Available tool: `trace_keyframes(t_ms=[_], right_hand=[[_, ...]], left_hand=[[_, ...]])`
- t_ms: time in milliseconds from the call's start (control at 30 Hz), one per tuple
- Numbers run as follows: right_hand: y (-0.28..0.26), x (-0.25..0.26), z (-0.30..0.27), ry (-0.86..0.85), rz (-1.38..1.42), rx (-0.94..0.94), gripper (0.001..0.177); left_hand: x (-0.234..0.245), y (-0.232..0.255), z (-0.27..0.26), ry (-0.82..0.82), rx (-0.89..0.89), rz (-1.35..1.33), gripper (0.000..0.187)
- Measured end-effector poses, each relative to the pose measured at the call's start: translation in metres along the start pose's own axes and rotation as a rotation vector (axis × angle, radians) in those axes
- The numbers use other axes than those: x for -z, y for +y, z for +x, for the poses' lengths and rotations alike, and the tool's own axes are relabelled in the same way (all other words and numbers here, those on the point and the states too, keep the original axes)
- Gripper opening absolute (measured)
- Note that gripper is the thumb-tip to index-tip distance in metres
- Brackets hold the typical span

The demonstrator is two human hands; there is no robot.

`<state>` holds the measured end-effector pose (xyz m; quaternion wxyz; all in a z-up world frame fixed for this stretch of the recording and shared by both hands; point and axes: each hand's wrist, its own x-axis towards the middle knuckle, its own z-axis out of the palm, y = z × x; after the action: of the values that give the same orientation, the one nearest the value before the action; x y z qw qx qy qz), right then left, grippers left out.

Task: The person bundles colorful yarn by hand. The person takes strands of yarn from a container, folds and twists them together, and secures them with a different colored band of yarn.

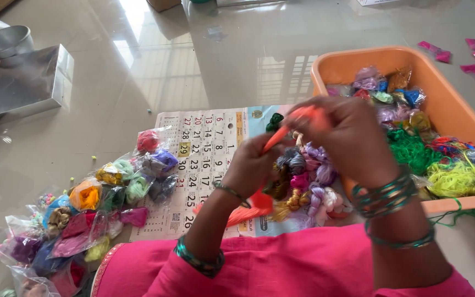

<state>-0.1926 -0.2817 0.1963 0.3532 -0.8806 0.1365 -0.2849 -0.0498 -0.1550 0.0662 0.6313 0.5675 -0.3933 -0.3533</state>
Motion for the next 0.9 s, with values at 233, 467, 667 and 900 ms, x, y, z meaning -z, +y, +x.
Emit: trace_keyframes(t_ms=[233, 467, 667, 900], right_hand=[[0.050, 0.062, 0.000, 0.288, 0.373, -0.097, 0.010], [0.121, 0.098, -0.005, 0.557, 0.407, -0.203, 0.028], [0.069, 0.083, -0.010, 0.402, 0.333, -0.107, 0.021], [-0.031, -0.004, -0.008, -0.210, 0.145, -0.002, 0.018]], left_hand=[[0.048, -0.023, -0.052, 0.044, 0.316, 0.349, 0.022], [0.130, -0.115, -0.081, 0.309, 0.310, 0.742, 0.025], [0.154, -0.119, -0.097, 0.219, 0.652, 1.052, 0.029], [0.058, 0.092, -0.057, 0.007, 0.032, 0.650, 0.123]])
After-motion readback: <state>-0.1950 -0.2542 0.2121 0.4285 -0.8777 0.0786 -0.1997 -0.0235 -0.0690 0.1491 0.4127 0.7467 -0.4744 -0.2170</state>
